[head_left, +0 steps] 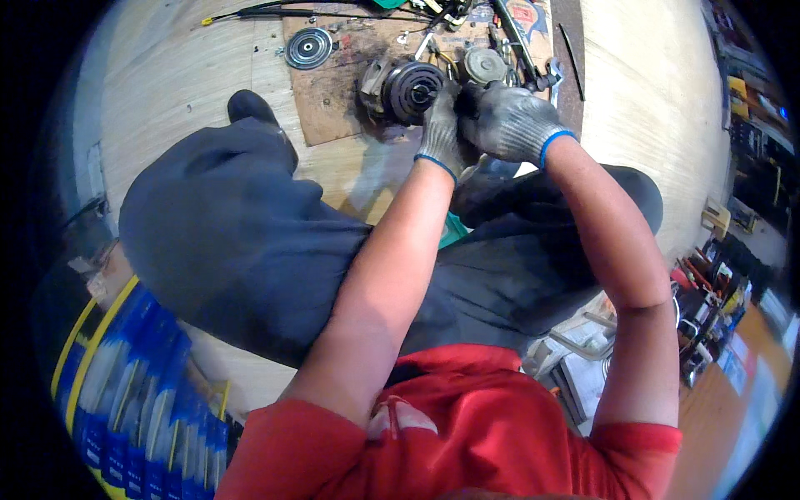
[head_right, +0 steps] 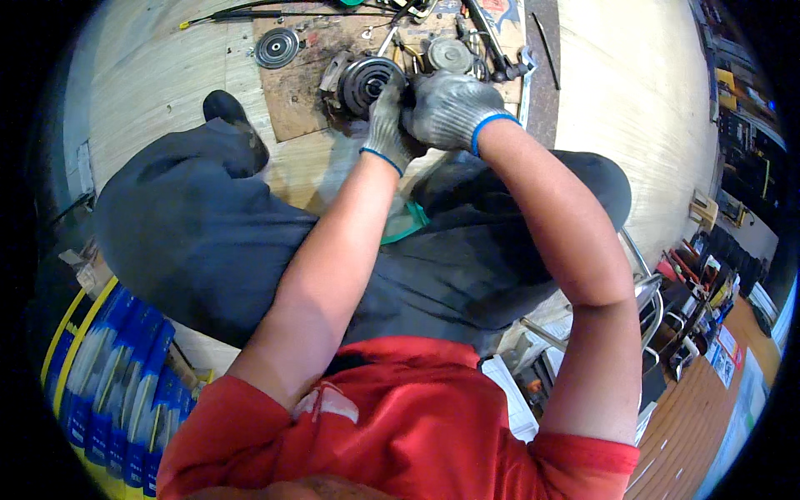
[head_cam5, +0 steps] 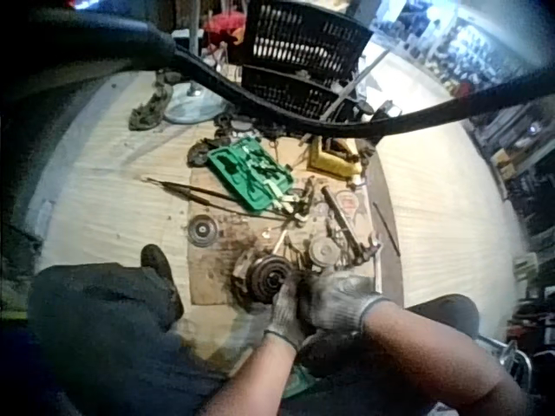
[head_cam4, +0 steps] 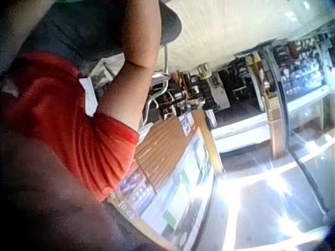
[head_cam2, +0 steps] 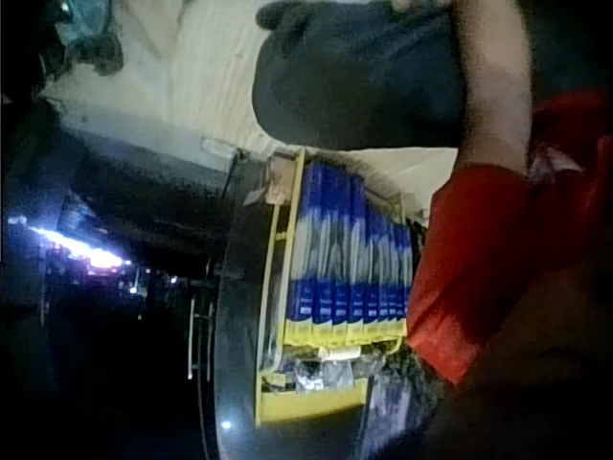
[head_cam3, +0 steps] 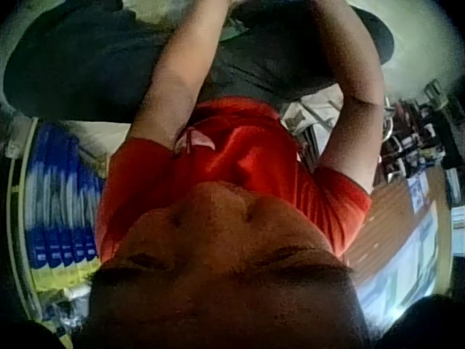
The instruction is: The person sits on a stool and works on a mechanical assembly, likely a clutch or brake drum, using a screwdriver to pry and separate components. They remove a circular metal part and continue to disassemble the unit with the tool.
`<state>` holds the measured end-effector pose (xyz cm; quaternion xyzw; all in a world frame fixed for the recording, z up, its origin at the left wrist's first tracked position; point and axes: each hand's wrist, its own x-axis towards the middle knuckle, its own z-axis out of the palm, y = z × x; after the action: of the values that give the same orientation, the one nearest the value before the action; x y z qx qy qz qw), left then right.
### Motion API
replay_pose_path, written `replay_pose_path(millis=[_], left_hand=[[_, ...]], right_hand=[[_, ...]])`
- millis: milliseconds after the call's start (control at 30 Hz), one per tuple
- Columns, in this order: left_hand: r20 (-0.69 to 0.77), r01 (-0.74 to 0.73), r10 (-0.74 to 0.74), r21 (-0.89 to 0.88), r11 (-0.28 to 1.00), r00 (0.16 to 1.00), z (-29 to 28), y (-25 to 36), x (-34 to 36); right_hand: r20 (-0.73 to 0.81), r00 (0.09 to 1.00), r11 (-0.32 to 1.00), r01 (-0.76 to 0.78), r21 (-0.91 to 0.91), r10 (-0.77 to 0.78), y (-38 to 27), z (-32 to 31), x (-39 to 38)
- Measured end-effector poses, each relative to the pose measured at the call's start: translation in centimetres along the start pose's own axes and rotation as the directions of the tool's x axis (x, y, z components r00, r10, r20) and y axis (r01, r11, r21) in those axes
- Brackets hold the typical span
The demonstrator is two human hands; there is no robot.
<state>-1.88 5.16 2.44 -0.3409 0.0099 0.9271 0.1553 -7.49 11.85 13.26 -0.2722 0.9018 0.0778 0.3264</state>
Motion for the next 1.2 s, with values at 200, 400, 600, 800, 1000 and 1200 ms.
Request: replay_pose_path(millis=[200,400,600,800,1000,1200], left_hand=[[-0.081,0.076,-0.066,0.127,0.989,0.995,-0.6,0.4,1.2],[-0.014,0.121,-0.120,0.152,0.981,0.993,-0.5,0.6,1.4],[-0.032,0.091,-0.085,0.259,0.962,0.996,0.0,0.7,1.3],[0.013,0.106,-0.112,0.227,0.968,0.994,-0.7,1.1,1.6],[-0.054,0.161,-0.152,0.275,0.948,0.987,0.2,1.4,1.1],[0.013,0.132,-0.145,0.343,0.930,0.989,0.5,1.8,0.3]], right_hand=[[-0.018,0.998,0.996,0.058,-0.066,-0.060,-0.8,-0.4,-1.4],[-0.156,0.988,0.996,-0.005,-0.094,-0.009,-0.2,2.6,-0.5],[-0.077,0.997,0.999,-0.019,-0.027,0.017,-0.2,1.9,-0.3],[-0.141,0.990,0.999,-0.030,-0.020,0.027,-0.3,2.5,-0.1],[-0.056,0.996,0.996,-0.077,-0.037,0.075,-1.2,1.7,-0.4],[-0.098,0.992,0.996,-0.081,-0.032,0.078,-1.4,2.1,0.0]])
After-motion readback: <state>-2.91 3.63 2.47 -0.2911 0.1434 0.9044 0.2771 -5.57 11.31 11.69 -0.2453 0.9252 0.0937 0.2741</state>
